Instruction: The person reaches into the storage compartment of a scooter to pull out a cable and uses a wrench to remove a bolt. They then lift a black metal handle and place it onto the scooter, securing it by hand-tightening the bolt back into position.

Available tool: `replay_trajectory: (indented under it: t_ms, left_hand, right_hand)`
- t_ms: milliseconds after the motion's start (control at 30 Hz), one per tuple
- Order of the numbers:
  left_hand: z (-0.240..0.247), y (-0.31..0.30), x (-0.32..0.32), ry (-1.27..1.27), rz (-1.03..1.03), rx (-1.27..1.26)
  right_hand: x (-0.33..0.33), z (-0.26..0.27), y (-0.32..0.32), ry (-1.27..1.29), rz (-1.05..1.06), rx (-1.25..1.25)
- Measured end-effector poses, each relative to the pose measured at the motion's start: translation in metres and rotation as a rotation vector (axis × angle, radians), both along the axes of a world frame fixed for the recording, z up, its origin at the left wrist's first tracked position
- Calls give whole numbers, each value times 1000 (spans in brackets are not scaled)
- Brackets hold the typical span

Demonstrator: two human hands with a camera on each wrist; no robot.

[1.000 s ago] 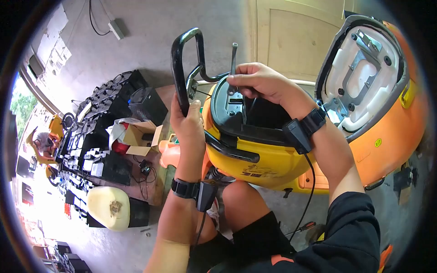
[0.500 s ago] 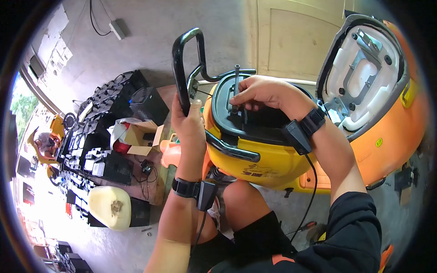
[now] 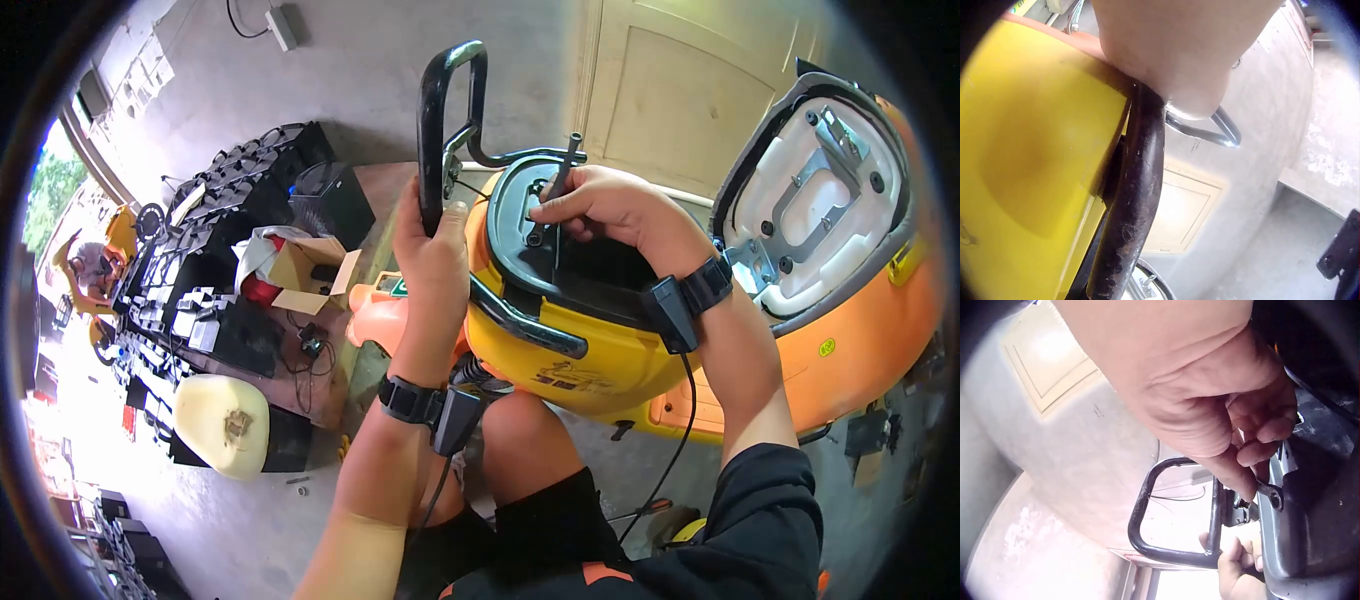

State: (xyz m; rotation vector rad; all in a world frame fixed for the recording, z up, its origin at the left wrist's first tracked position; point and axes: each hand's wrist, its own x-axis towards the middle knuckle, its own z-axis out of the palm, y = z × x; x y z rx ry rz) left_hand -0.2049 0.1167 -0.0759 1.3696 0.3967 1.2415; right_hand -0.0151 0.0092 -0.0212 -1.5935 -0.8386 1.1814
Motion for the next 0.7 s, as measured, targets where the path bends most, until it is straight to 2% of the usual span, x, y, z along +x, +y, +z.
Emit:
replay_trajectory:
  t_ms: [133, 200, 333, 400, 700]
  left_hand:
    - [0, 0, 1, -25, 1, -5]
    - [0, 0, 0, -23, -8, -10]
    - [-2, 2, 1, -7, -9, -6]
    - [-3, 2, 1, -15, -14, -5]
    - [-1, 0, 1, -46, -7, -10]
  right_hand:
    - [13, -6, 0, -31, 28, -73]
    - [14, -7, 0, 40, 27, -116]
    - [14, -10, 1, 58, 45, -101]
    - [7, -4, 0, -80, 42, -109]
    - [-3, 2, -2, -335, -25, -153]
